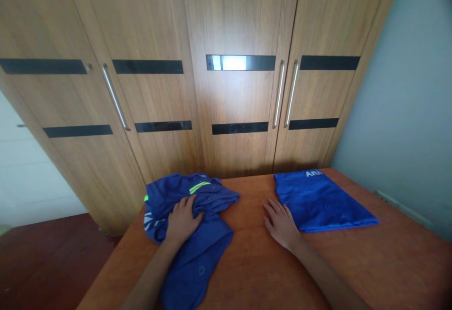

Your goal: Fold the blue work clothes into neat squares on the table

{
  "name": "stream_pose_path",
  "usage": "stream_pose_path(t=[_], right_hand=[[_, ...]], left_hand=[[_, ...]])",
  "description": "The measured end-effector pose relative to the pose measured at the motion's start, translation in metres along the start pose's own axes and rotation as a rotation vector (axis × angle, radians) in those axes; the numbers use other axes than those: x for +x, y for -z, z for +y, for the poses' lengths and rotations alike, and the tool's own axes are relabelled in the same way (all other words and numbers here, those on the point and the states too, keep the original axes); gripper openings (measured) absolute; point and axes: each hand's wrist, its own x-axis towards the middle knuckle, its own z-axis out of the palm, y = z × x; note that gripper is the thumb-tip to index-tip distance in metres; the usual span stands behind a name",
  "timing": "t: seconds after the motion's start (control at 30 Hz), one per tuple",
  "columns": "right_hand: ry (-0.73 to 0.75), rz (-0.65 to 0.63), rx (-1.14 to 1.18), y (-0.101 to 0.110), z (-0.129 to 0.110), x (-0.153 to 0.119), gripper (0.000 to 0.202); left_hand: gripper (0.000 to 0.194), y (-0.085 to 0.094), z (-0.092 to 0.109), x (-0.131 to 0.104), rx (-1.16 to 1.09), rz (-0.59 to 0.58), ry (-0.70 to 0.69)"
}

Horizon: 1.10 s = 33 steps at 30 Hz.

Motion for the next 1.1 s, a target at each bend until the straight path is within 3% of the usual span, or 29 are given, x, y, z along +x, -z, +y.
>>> stream_pose_path(t=[0.2, 0.37, 0.73, 1.1], right_hand=[[0.005, 0.112, 0.351, -0.001, 0.01, 0.003, 0.047], [-0.05, 0.171, 0.511, 0.004, 0.01, 0.004, 0.044], [-0.084, 0.193, 0.738, 0.005, 0.009, -0.001, 0.04], [-0.139, 0.109, 1.128, 0.015, 0.005, -0.006, 0.05]], left_hand=[[0.048, -0.015, 0.079, -0.025, -0.143, 0.015, -0.205], [0.038, -0.019, 0.112, -0.038, -0.293, 0.008, -0.285], [0.031, -0.026, 0.102, -0.035, -0.816, -0.007, -0.282], [0.039, -0.029, 0.089, -0.027, -1.082, -0.041, -0.149]])
